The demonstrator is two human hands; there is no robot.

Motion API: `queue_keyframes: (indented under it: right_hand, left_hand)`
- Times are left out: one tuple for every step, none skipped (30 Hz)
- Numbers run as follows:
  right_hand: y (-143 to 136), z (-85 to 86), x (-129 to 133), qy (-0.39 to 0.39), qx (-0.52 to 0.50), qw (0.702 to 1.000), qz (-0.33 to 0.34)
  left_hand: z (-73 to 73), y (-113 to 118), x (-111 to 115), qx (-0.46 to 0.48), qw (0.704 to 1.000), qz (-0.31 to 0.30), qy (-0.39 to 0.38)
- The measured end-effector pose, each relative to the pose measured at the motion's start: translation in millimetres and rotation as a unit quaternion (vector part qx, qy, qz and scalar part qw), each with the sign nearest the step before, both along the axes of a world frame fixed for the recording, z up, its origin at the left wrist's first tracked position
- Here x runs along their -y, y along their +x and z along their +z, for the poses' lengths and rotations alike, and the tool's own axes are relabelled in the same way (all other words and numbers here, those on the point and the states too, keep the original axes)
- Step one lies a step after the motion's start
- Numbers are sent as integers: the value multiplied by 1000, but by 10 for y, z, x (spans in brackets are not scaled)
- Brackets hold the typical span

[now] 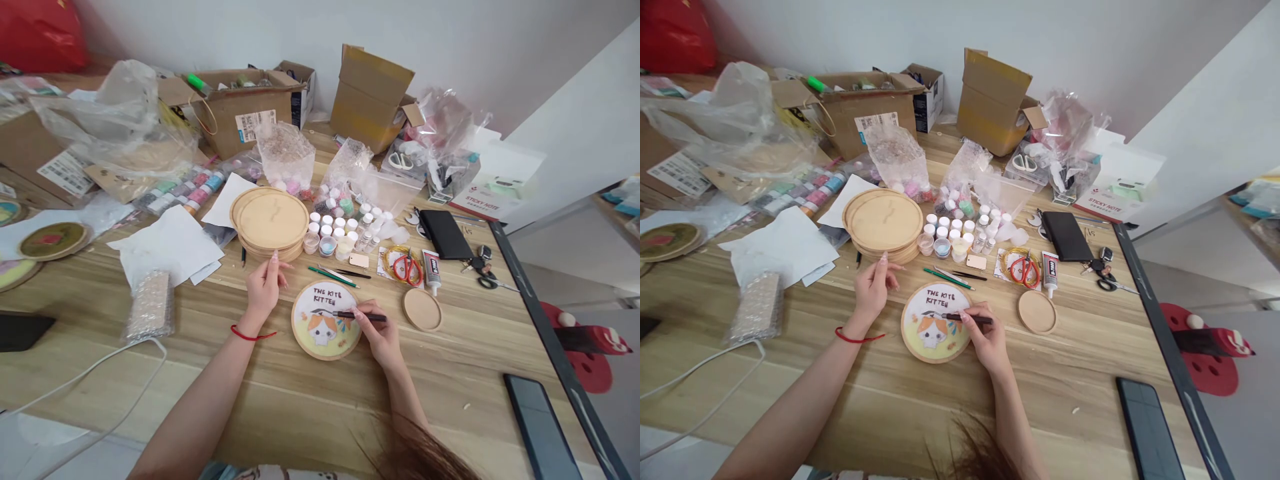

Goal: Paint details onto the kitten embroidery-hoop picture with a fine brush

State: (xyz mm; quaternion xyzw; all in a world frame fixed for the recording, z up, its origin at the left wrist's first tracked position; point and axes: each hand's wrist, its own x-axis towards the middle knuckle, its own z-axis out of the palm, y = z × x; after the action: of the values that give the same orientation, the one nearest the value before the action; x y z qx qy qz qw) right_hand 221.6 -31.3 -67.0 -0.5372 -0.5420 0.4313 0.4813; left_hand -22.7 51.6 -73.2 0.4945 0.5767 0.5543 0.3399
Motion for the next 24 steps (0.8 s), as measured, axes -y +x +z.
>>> queue_keyframes:
  right_hand:
    - [-1, 0, 2, 1, -3, 1000, -1]
    - [-2, 0, 3, 3, -6, 1000, -2]
    - [-3, 0, 3, 5, -7, 1000, -3]
    - [-4, 0, 2, 7, -7, 1000, -4]
    - [-4, -1, 1, 7, -6, 1000, -4]
    - [-4, -1, 0, 7, -5, 1000, -3]
    - [-4, -1, -2, 6, -2, 1000, 0]
    - [-3, -1, -3, 5, 0, 1000, 1]
    - [-4, -2, -5, 4, 3, 1000, 1]
    - [-4, -3, -6, 4, 5, 1000, -1]
    - [-5, -5, -7, 4, 6, 1000, -5]
    - [-7, -7, -7, 4, 5, 1000, -8]
    - [-9, -11, -8, 4, 3, 1000, -11]
    - [-11, -14, -8, 4, 1, 1000, -13]
    - [-13, -18, -8, 3, 1, 1000, -14]
    - [-14, -22, -9, 3, 1, 1000, -15]
    - [-15, -25, -9, 3, 2, 1000, -16]
    - [-16, -28, -10, 4, 3, 1000, -17]
    - [-17, -29, -11, 4, 3, 1000, -17]
    - [-18, -30, -11, 3, 3, 1000, -18]
    - [-19, -30, -12, 2, 1, 1000, -18]
    - [-19, -29, -12, 0, 0, 1000, -18]
    - [-20, -27, -12, -2, -1, 1000, -17]
    - [-20, -25, -11, -3, -2, 1000, -16]
  left_hand:
    - [1, 0, 0, -1, 1000, 0, -1]
    - [1, -1, 0, -2, 1000, 0, -2]
    - [-1, -2, 0, -2, 1000, 0, -2]
    - [-3, -2, 0, -2, 1000, -1, -2]
    - [-6, -3, -1, 0, 1000, -1, -1]
    - [-9, -3, -1, 2, 1000, -2, 0]
    - [-10, -3, -1, 3, 1000, -2, 1]
    - [-10, -3, -1, 4, 1000, -2, 1]
    - [-9, -2, -1, 4, 1000, -2, 1]
    - [-7, -1, -1, 4, 1000, -2, 0]
    - [-4, -1, -1, 4, 1000, -2, -1]
    - [-1, 0, -1, 4, 1000, -2, -1]
    - [1, 0, -1, 4, 1000, -2, -1]
    - [2, 0, -1, 5, 1000, -2, -1]
    - [3, 0, -2, 5, 1000, -2, 0]
    - [3, 0, -2, 5, 1000, -3, 0]
    - [3, 0, -2, 4, 1000, -3, 0]
    - [3, 1, -2, 4, 1000, -3, -1]
    - [2, 1, -1, 4, 1000, -3, -2]
    - [2, 2, -1, 4, 1000, -3, -3]
    - [1, 3, -1, 5, 1000, -2, -4]
    - [1, 3, 0, 5, 1000, -1, -4]
    - [0, 4, 0, 6, 1000, -1, -5]
    - [-2, 4, -1, 7, 1000, -2, -5]
